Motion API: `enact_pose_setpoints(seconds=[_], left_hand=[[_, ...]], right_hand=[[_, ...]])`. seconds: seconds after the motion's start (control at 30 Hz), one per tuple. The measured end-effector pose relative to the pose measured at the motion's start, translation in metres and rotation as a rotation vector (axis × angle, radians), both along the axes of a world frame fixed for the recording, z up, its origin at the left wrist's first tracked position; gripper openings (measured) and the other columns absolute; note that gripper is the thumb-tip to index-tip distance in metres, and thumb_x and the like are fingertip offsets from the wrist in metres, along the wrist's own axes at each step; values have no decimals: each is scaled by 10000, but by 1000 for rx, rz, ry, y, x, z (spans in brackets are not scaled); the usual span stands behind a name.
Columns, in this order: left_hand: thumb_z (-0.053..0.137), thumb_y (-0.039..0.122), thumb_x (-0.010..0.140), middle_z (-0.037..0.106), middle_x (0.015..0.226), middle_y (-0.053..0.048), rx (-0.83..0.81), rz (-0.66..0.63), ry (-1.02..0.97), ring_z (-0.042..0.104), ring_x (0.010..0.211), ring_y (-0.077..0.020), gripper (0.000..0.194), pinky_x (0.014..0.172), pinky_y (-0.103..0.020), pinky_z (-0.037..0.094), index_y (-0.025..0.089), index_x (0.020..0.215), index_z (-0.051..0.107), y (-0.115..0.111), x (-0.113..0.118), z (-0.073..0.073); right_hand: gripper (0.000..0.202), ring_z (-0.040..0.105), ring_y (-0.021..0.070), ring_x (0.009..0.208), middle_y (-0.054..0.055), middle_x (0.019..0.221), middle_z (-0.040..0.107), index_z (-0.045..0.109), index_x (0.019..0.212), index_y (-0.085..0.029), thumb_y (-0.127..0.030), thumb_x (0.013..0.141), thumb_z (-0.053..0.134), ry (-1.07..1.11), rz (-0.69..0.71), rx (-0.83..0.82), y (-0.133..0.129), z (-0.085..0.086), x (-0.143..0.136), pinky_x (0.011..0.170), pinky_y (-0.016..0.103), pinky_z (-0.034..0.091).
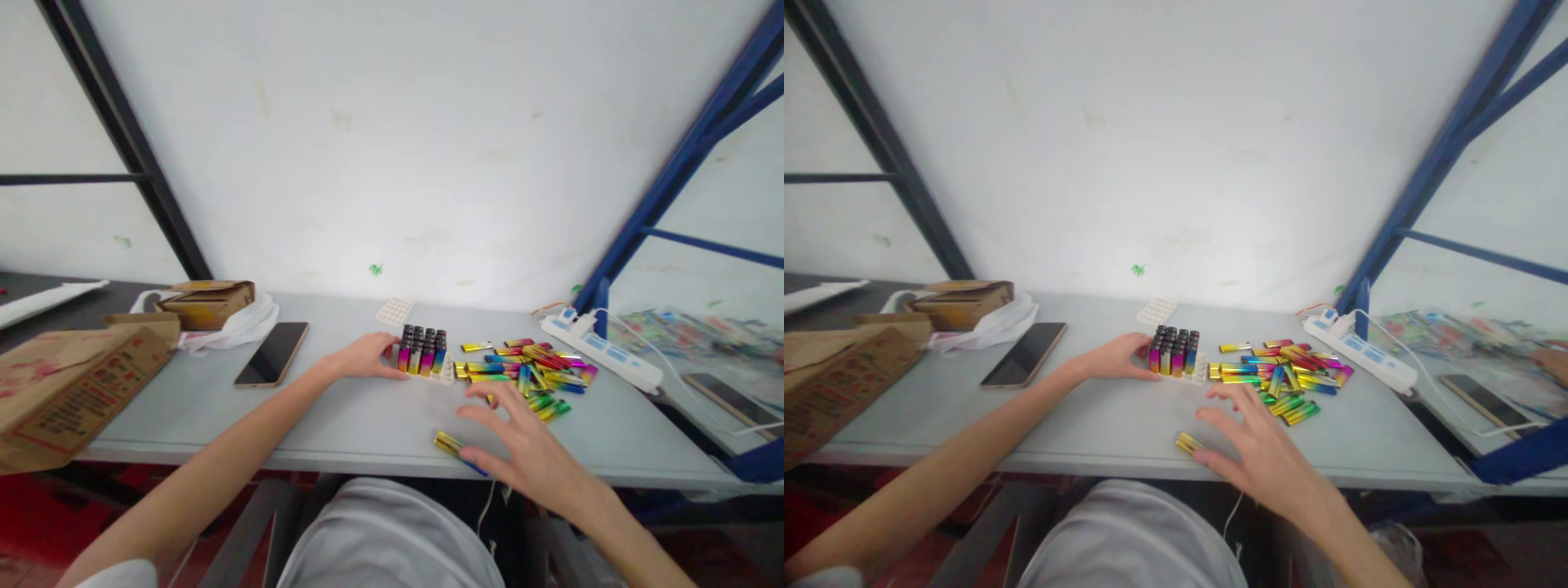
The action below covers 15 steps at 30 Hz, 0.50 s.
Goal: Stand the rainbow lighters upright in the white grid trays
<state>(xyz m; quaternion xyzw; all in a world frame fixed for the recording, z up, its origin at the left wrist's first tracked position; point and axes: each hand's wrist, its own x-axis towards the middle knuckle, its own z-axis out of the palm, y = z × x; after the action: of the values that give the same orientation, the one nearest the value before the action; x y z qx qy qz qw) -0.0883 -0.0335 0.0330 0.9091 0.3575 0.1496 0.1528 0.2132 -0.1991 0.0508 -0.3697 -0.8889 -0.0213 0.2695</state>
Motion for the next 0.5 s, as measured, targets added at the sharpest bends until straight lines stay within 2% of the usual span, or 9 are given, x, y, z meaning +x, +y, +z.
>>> enact_pose_setpoints(seconds=[0.07, 0.17, 0.23, 0.37, 0.43, 0.5], left_hand=[[706, 699, 733, 641, 870, -47, 6, 11, 8, 584, 793, -227, 594, 713, -304, 430, 161, 974, 636, 0, 0, 0], [691, 703, 743, 636, 859, -42, 18, 3, 3, 582, 784, -224, 584, 716, -304, 424, 164, 960, 636, 1, -1, 0], [688, 704, 746, 632, 852, -38, 20, -8, 0, 578, 782, -221, 582, 713, -300, 423, 167, 961, 635, 1, -1, 0], [683, 709, 744, 628, 856, -38, 21, -9, -4, 574, 794, -221, 589, 724, -299, 427, 170, 978, 639, 1, -1, -1], [679, 716, 742, 627, 864, -40, 17, -6, 7, 574, 796, -222, 596, 728, -300, 427, 170, 979, 638, 1, -1, -1], [676, 721, 740, 625, 862, -39, 8, 1, 20, 574, 791, -220, 602, 724, -299, 426, 170, 978, 635, 1, -1, 0]], right_hand=[[434, 541, 294, 1301, 101, 1407, 587, 608, 1352, -280, -347, 927, 662, -124, 27, 80, -20, -27, -4, 1061, 464, 506], [461, 595, 260, 1257, 88, 1366, 641, 577, 1405, -240, -181, 948, 595, -173, 29, 216, -23, -56, -6, 1068, 447, 520], [438, 618, 253, 1231, 86, 1341, 663, 593, 1390, -237, -185, 955, 589, -165, 16, 248, -19, -61, -6, 1054, 435, 537], [346, 656, 262, 1155, 111, 1233, 708, 651, 1290, -211, -179, 952, 585, -26, 27, 241, -25, -60, -9, 994, 427, 576], [262, 692, 245, 1032, 108, 1073, 740, 688, 1168, -202, -145, 941, 569, 78, 85, 217, -35, -64, -15, 946, 404, 595], [170, 697, 214, 829, 69, 865, 724, 701, 1003, -221, -142, 932, 568, 129, 137, 169, -45, -69, -19, 911, 398, 603]])
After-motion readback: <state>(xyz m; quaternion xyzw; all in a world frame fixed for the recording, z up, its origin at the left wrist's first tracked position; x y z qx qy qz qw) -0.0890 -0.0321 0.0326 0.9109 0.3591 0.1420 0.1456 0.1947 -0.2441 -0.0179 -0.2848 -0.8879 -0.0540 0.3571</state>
